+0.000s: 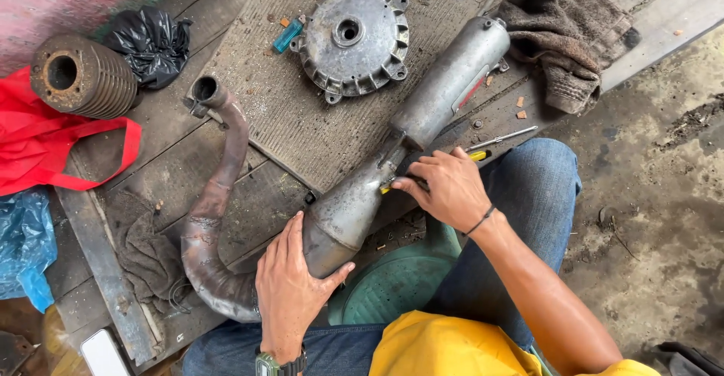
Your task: The person sits on a stool and uses a yellow sanding block to scrub the surface of a metal exhaust pipe. They rotate the pipe to clean different sections, including the curved pipe and the cylindrical muffler, while holding it steady with their other hand.
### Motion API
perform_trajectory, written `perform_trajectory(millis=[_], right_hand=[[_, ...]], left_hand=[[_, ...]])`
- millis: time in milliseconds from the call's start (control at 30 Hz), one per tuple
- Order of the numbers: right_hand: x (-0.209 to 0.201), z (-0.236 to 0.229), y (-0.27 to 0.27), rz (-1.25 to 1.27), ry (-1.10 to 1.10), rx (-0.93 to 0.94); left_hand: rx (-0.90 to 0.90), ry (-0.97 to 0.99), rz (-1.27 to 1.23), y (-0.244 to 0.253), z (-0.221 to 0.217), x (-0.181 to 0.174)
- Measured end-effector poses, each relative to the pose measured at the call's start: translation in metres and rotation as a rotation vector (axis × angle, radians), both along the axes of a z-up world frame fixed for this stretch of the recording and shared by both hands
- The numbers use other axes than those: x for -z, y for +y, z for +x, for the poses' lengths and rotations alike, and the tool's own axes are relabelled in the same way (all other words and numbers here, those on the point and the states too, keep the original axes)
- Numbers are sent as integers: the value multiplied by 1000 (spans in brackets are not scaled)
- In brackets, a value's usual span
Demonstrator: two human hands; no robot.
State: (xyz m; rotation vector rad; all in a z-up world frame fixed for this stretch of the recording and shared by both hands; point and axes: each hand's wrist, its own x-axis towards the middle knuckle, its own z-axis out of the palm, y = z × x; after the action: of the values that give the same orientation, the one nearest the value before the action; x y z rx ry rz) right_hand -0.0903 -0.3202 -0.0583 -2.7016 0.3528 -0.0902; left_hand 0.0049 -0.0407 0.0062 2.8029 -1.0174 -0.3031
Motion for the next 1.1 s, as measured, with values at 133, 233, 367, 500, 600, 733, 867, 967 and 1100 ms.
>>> perform_trajectory(millis=[133,233,367,500,600,733,867,967,1100], right_hand=[[15,-3,-4,-10,0,114],[11,2,4,52,-13,-19],[9,-2,7,83,8,40],[25,-2,0,155,7,118],[24,-1,5,158,0,102],[20,-1,3,202,39,139],[23,2,0,162,-16,96],[25,-5,4,123,-40,107],[28,-6,8,83,-74,97]], left_hand=[[0,2,-1,2,-1,0],[28,-5,-22,1,3,-1],[11,7,-23,4,-3,-2],[19,-5,-26,3,1,2],[20,6,-23,2,1,1],[17,3,-31,3,0,2],[29,-15,-45,1,2,1],[30,-19,-52,3,-1,4],[37,-39,-87,3,1,5]])
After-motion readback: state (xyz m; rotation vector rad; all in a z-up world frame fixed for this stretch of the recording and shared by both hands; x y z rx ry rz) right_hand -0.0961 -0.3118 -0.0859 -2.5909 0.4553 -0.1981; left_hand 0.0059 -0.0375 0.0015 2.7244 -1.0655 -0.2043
